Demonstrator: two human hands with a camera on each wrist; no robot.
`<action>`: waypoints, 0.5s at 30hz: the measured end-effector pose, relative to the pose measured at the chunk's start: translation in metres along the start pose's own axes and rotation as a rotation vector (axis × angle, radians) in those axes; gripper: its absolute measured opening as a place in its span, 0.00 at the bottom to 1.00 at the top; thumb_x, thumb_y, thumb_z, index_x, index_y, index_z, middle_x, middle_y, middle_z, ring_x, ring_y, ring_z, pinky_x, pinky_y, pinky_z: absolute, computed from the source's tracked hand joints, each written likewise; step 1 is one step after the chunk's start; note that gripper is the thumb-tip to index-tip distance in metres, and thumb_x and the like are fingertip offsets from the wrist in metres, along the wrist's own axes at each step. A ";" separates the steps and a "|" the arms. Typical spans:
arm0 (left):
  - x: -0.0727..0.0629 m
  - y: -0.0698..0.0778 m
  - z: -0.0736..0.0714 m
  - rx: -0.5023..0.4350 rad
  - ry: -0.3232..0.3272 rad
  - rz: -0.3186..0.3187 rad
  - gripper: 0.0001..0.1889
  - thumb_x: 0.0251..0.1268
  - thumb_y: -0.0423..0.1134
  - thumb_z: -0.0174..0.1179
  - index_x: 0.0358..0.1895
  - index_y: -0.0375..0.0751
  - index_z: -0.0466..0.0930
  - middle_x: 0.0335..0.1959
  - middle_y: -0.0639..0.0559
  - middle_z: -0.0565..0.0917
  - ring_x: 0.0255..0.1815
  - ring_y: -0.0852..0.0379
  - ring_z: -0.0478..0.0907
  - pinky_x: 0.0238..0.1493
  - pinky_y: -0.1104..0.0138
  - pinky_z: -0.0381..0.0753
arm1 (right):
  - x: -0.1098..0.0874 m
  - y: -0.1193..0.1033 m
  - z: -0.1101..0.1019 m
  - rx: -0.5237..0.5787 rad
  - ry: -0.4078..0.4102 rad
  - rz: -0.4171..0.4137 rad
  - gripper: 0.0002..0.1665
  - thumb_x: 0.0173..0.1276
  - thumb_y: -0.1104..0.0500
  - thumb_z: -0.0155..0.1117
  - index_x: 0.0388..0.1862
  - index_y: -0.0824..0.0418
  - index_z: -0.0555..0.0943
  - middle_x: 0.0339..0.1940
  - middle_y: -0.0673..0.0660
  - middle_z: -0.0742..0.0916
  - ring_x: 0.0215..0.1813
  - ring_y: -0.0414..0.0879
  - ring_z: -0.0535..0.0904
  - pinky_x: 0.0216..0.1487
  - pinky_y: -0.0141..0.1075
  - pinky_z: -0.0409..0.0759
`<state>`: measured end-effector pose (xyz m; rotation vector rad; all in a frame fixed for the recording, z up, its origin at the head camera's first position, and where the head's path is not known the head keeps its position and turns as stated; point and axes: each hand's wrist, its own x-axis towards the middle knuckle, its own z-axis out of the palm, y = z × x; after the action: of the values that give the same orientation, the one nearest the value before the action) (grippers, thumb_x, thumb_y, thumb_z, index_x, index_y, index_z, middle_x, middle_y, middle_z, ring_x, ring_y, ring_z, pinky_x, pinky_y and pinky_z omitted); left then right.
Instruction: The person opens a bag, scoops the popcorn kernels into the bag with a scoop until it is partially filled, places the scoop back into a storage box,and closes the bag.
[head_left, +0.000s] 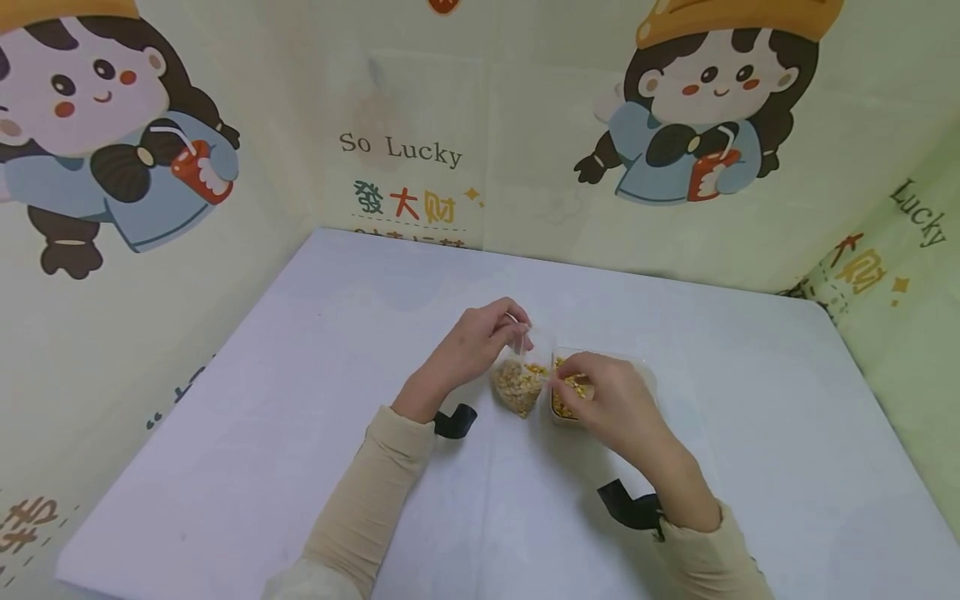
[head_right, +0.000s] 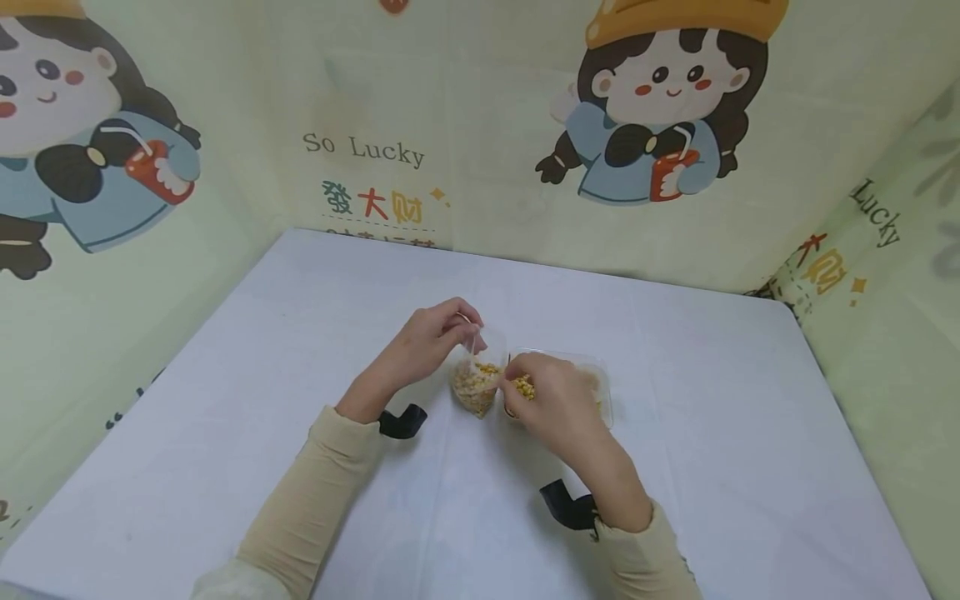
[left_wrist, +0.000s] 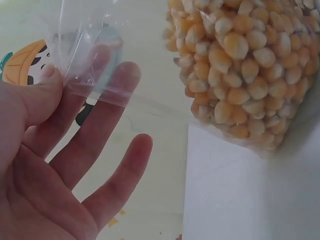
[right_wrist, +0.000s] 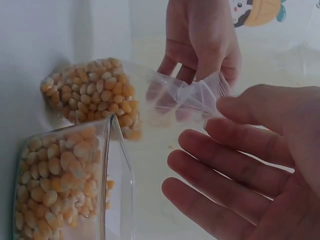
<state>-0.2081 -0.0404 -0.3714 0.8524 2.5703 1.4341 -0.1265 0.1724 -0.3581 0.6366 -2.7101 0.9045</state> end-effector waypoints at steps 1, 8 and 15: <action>0.000 0.001 -0.001 0.006 0.008 -0.005 0.05 0.77 0.42 0.52 0.45 0.47 0.75 0.33 0.57 0.87 0.36 0.65 0.83 0.48 0.64 0.81 | 0.000 0.000 -0.001 0.001 0.007 0.000 0.01 0.64 0.64 0.69 0.34 0.61 0.86 0.34 0.53 0.90 0.40 0.49 0.87 0.42 0.46 0.84; -0.009 0.006 -0.014 0.043 0.046 -0.030 0.06 0.77 0.44 0.51 0.43 0.49 0.75 0.36 0.53 0.87 0.39 0.61 0.84 0.45 0.62 0.80 | 0.002 0.006 -0.013 0.064 0.066 0.024 0.03 0.66 0.68 0.67 0.36 0.64 0.87 0.35 0.57 0.91 0.39 0.51 0.89 0.39 0.43 0.86; -0.022 0.012 -0.025 0.087 0.073 -0.002 0.07 0.77 0.45 0.52 0.42 0.50 0.78 0.38 0.51 0.87 0.41 0.57 0.82 0.38 0.63 0.75 | 0.009 0.014 -0.020 0.060 0.162 -0.018 0.03 0.65 0.66 0.69 0.36 0.64 0.88 0.34 0.56 0.91 0.38 0.51 0.89 0.41 0.46 0.86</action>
<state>-0.1923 -0.0659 -0.3519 0.8227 2.7047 1.3873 -0.1394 0.1914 -0.3471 0.5718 -2.5395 0.9914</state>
